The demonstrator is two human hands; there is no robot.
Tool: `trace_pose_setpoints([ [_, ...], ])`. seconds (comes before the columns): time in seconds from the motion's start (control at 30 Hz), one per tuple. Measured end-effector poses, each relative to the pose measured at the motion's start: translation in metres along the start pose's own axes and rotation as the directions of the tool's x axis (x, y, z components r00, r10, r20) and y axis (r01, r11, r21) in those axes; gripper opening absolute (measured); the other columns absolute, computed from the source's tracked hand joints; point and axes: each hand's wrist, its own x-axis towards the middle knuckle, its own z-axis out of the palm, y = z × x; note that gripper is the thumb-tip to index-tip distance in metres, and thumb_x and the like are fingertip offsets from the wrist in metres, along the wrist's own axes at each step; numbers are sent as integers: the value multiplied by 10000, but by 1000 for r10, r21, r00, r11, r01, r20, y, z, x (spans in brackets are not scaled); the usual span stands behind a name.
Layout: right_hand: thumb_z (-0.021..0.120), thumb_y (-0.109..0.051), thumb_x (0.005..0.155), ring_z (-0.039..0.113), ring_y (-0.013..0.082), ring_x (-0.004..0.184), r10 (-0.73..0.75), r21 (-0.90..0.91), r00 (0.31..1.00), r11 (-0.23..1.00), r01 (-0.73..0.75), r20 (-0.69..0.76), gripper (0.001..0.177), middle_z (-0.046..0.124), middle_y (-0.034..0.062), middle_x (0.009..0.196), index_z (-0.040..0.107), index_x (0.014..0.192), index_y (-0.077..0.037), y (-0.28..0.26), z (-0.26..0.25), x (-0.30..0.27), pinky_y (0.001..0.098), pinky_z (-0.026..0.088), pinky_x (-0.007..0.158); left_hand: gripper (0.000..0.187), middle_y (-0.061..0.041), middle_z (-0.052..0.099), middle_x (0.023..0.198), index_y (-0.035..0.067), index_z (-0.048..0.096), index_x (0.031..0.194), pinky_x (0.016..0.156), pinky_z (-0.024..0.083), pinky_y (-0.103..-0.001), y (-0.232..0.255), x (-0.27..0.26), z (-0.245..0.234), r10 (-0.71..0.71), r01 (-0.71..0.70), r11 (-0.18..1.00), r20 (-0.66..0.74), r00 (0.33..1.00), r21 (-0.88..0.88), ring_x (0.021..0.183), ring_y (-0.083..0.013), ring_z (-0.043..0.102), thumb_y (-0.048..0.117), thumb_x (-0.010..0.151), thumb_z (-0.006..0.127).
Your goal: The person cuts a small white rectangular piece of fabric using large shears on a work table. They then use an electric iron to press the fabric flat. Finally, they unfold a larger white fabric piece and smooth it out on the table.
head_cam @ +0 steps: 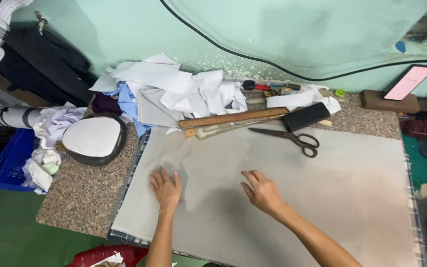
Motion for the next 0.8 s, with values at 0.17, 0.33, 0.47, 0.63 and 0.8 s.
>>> trace_pose_setpoints([
  [0.17,603,-309,990,570,453,1147,376,-127,884,926,-355,277,453,537,243,1324,550,1394,-111,78,106,61,571,567,802,713,-140,329,1654,85,351,1586,1253,106,-541,25,41,2,455,-422,877,-113,883,230,1549,-326,241,542,1039,314],
  [0.33,667,-416,939,510,436,1244,440,-61,879,898,-437,182,538,482,260,1361,589,1433,-218,130,148,154,568,470,993,744,-124,193,1689,133,227,1617,1235,59,-553,46,36,-24,398,-396,879,51,916,265,1560,-319,139,602,1042,172],
  [0.47,624,-601,887,367,493,1381,588,-26,793,806,-592,159,589,476,345,1348,632,1411,-331,165,174,222,576,341,1127,708,-128,261,1672,134,307,1599,1230,102,-559,40,37,-19,437,-411,869,-37,899,274,1546,-321,199,558,1032,295],
  [0.63,524,-688,859,193,439,1512,777,-178,490,588,-789,395,618,346,199,1586,585,1415,-427,170,175,289,646,165,1189,713,-136,287,1667,114,345,1584,1236,128,-557,42,39,-23,465,-420,863,-117,878,280,1550,-320,224,550,1020,361],
  [0.8,470,-703,884,357,381,1462,765,-238,441,591,-771,470,851,376,142,1598,391,1581,-221,161,141,309,632,327,1128,734,-125,197,1696,130,265,1607,1260,64,-537,38,41,-17,486,-412,833,-134,864,369,1575,-303,144,605,1046,269],
])
